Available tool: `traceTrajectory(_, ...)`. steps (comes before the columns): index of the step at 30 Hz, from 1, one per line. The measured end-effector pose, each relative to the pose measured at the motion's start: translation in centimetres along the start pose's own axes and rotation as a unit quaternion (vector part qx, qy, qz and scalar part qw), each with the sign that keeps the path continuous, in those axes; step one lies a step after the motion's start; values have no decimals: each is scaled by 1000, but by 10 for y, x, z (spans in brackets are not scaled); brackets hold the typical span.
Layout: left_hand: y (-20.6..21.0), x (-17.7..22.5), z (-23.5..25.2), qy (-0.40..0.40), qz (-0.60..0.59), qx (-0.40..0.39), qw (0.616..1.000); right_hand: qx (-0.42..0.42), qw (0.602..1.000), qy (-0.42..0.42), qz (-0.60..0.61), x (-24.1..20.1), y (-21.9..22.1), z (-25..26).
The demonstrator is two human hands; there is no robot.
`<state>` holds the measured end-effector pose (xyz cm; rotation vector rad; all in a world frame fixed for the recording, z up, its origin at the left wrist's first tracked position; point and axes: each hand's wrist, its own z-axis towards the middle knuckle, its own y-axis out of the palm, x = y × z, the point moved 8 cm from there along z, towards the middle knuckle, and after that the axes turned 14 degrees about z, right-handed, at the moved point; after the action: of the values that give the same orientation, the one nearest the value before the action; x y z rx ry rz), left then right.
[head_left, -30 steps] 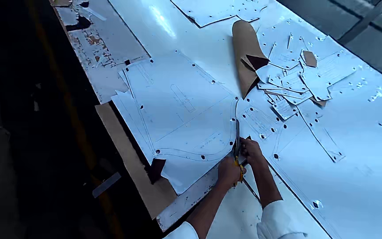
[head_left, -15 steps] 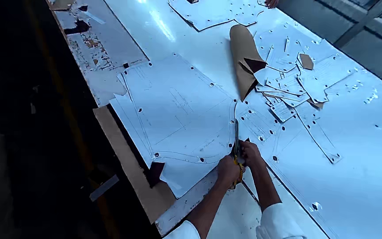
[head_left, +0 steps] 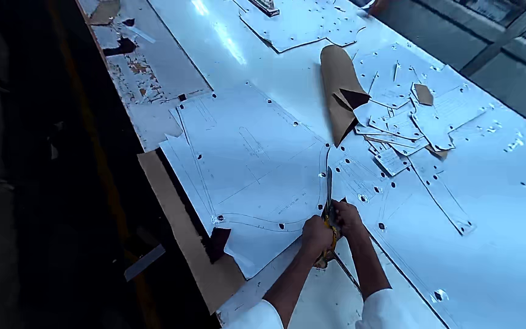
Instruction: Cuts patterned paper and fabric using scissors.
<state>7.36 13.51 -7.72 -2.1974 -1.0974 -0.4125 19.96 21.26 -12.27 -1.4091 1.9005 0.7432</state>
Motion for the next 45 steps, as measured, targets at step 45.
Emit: traceTrajectory(45,-1,3,6,6,-40,15,999,-7,1000,-16,3,-3,1,-3)
